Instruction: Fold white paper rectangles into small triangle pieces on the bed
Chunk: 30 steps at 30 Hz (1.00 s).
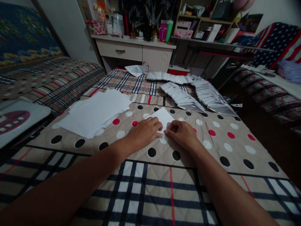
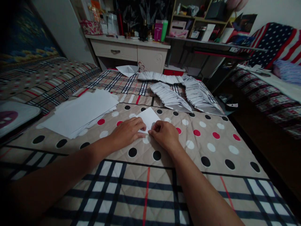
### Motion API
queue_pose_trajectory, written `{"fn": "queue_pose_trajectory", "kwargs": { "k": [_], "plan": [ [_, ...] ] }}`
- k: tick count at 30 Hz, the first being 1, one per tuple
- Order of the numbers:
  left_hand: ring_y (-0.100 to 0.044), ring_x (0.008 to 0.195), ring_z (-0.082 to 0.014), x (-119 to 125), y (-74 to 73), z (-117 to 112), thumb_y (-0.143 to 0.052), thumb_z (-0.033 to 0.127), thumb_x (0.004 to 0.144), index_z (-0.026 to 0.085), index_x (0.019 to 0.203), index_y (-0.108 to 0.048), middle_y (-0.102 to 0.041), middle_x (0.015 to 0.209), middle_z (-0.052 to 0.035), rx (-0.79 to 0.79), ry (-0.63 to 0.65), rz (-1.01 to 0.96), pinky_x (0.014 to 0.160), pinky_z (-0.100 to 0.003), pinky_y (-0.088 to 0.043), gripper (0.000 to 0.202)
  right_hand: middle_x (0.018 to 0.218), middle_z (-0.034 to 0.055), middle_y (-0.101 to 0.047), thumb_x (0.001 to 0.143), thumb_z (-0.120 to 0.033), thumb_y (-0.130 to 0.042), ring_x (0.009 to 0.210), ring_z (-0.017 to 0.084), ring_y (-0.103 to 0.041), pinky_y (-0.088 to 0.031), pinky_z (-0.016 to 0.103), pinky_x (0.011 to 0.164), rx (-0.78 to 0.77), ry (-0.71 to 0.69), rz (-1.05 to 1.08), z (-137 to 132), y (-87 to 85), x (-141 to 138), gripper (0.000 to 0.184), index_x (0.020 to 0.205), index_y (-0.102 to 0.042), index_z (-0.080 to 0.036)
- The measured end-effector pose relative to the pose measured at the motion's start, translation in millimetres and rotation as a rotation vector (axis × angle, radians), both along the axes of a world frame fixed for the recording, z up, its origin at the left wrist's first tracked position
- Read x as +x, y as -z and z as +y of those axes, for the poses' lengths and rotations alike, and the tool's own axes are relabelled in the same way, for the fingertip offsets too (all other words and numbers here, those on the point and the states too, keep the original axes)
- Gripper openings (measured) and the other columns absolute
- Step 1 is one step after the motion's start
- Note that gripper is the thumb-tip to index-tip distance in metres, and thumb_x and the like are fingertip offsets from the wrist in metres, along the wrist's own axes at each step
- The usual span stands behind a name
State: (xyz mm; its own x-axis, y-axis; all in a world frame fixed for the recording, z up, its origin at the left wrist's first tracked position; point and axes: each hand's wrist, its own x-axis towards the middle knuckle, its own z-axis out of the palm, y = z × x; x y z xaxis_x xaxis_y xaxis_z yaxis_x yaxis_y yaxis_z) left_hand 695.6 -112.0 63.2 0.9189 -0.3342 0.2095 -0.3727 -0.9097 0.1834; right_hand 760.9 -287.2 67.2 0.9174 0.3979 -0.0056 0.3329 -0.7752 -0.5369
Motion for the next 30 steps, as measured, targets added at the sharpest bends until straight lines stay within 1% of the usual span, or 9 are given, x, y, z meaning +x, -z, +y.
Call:
{"fn": "queue_pose_trajectory", "kwargs": {
  "k": [3,7,10,16,20,22,25,27,30],
  "plan": [
    [-0.055,0.097,-0.0207,1.1,0.9,2.6,-0.058,0.022,0.09,0.021,0.103,-0.06,-0.059,0.103,-0.0032,0.001,0.042,-0.03,0.08,-0.034,-0.046,0.013,0.063,-0.002,-0.062,0.072,-0.031,-0.067,0.056,0.013,-0.052,-0.032,0.026,0.053,0.134,0.059,-0.034,-2.9,8.8,3.6,0.011,0.069,-0.063,-0.021],
    [-0.055,0.096,-0.0201,1.9,0.1,6.8,-0.051,0.005,0.088,0.02,0.102,-0.063,-0.062,0.101,-0.0037,0.061,0.099,-0.1,0.081,-0.033,-0.045,0.024,0.073,0.0013,-0.064,0.072,-0.028,-0.063,0.06,0.015,-0.054,-0.041,0.027,0.058,0.442,0.194,-0.123,-8.8,23.7,11.7,0.014,0.083,-0.064,-0.019],
    [-0.056,0.095,-0.0203,5.7,1.2,14.0,-0.051,0.004,0.086,0.02,0.097,-0.065,-0.064,0.1,-0.0036,0.066,0.1,-0.151,0.079,-0.033,-0.044,0.024,0.083,0.0051,-0.065,0.071,-0.028,-0.063,0.067,0.018,-0.055,-0.044,0.03,0.062,0.453,0.252,-0.23,-11.7,29.0,15.4,0.025,0.094,-0.065,-0.018],
    [-0.057,0.093,-0.0178,13.1,7.0,23.3,-0.053,0.004,0.084,0.019,0.087,-0.068,-0.064,0.094,-0.0029,-0.101,0.081,-0.16,0.082,-0.031,-0.046,0.022,0.076,0.0028,-0.064,0.072,-0.027,-0.061,0.064,0.017,-0.055,-0.041,0.028,0.059,0.526,0.196,-0.132,-9.1,22.8,9.7,0.026,0.097,-0.064,-0.018],
    [-0.057,0.094,-0.02,8.3,6.7,15.3,-0.063,0.021,0.084,0.019,0.085,-0.068,-0.063,0.093,-0.0035,-0.216,-0.042,-0.156,0.083,-0.033,-0.046,0.006,0.066,0.0013,-0.061,0.073,-0.027,-0.057,0.056,0.015,-0.049,-0.033,0.026,0.052,0.643,0.186,-0.029,-9.4,17.2,5.5,0.02,0.088,-0.066,-0.017],
    [-0.057,0.095,-0.0213,6.4,6.4,11.4,-0.066,0.03,0.083,0.019,0.084,-0.068,-0.063,0.094,-0.0034,-0.231,-0.087,-0.143,0.081,-0.034,-0.046,0.011,0.065,0.0019,-0.061,0.072,-0.025,-0.053,0.055,0.014,-0.046,-0.032,0.025,0.05,0.708,0.165,0.027,-11.5,16.3,5.6,0.02,0.082,-0.068,-0.016],
    [-0.056,0.095,-0.0213,7.0,8.0,9.8,-0.069,0.03,0.081,0.021,0.083,-0.068,-0.063,0.094,-0.0021,-0.261,-0.115,-0.117,0.081,-0.035,-0.046,0.009,0.058,0.0007,-0.057,0.071,-0.02,-0.05,0.049,0.012,-0.042,-0.031,0.025,0.048,0.754,0.116,0.129,-16.3,17.7,9.3,0.026,0.083,-0.072,-0.015],
    [-0.056,0.095,-0.021,9.3,10.1,10.7,-0.071,0.029,0.079,0.023,0.082,-0.069,-0.063,0.094,-0.0012,-0.301,-0.121,-0.091,0.082,-0.035,-0.045,0.007,0.064,0.0017,-0.061,0.069,-0.014,-0.049,0.054,0.013,-0.049,-0.037,0.025,0.051,0.73,0.021,0.135,-20.0,19.3,14.0,0.03,0.086,-0.074,-0.017],
    [-0.056,0.093,-0.0209,13.4,13.1,12.4,-0.075,0.031,0.075,0.024,0.08,-0.069,-0.064,0.093,-0.0005,-0.359,-0.135,-0.049,0.084,-0.036,-0.044,0.011,0.099,0.0056,-0.067,0.07,-0.01,-0.054,0.09,0.02,-0.062,-0.05,0.031,0.074,0.692,-0.187,-0.019,-25.9,19.3,22.3,0.03,0.087,-0.076,-0.022]
  ]
}}
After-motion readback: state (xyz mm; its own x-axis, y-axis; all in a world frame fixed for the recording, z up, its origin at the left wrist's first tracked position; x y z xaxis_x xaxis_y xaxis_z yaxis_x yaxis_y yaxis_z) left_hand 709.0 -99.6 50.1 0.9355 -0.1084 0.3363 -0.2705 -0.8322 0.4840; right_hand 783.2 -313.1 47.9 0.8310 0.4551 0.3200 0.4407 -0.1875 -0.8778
